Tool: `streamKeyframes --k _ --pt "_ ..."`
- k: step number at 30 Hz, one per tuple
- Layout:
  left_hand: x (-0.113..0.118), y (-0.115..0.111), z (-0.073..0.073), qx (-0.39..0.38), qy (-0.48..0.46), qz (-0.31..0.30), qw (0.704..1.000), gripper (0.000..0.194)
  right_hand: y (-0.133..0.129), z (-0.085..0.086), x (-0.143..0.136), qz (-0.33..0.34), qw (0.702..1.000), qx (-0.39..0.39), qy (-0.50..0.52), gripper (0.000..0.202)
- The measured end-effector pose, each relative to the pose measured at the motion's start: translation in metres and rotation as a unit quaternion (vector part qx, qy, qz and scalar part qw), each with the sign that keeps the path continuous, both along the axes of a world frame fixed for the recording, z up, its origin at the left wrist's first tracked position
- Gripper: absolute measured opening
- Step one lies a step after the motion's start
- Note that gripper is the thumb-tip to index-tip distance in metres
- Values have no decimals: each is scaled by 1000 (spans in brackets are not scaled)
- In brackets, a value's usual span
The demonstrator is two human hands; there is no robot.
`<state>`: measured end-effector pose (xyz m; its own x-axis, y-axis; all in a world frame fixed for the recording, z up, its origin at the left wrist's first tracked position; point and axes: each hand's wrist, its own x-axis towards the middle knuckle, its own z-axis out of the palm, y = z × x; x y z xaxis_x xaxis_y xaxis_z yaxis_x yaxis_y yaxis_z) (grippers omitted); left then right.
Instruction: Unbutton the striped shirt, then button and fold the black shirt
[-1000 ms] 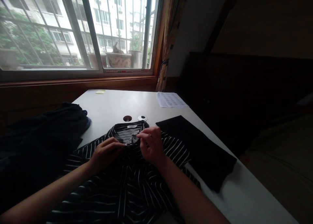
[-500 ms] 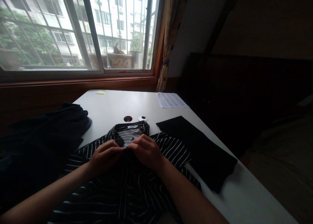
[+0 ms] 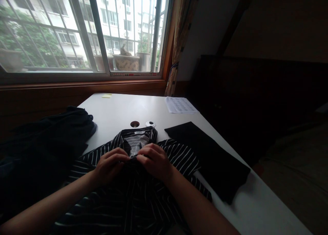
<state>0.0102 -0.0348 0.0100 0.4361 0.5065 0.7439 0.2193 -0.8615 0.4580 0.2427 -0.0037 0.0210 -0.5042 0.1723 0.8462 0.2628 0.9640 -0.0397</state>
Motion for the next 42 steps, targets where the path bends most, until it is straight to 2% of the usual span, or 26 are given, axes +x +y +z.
streamKeyframes --k 3,7,10,15,21,25,32,42 --pt "1 1 2 -71 -16 -15 997 24 -1 0 0 1 1000 22 -15 20" --pt "5 6 0 -123 4 -46 991 29 -3 -3 0 -16 999 38 -20 21" --pt "5 8 -5 -130 3 -23 991 24 -3 -4 0 -50 997 50 -14 22" --pt "5 9 -8 -102 -12 40 994 11 -2 -2 -1 -87 995 54 -16 21" --pt "8 7 -2 -48 -13 61 997 5 -3 -2 -1 -106 991 70 -36 27" --pt "9 6 -4 -30 -3 69 997 6 -3 -5 -1 -117 986 92 -68 27" --pt "8 6 -8 2 0 80 997 8 1 -2 -3 -43 996 27 -72 17" --pt "7 4 -8 53 6 107 993 9 1 1 -7 -13 999 -41 -32 14"
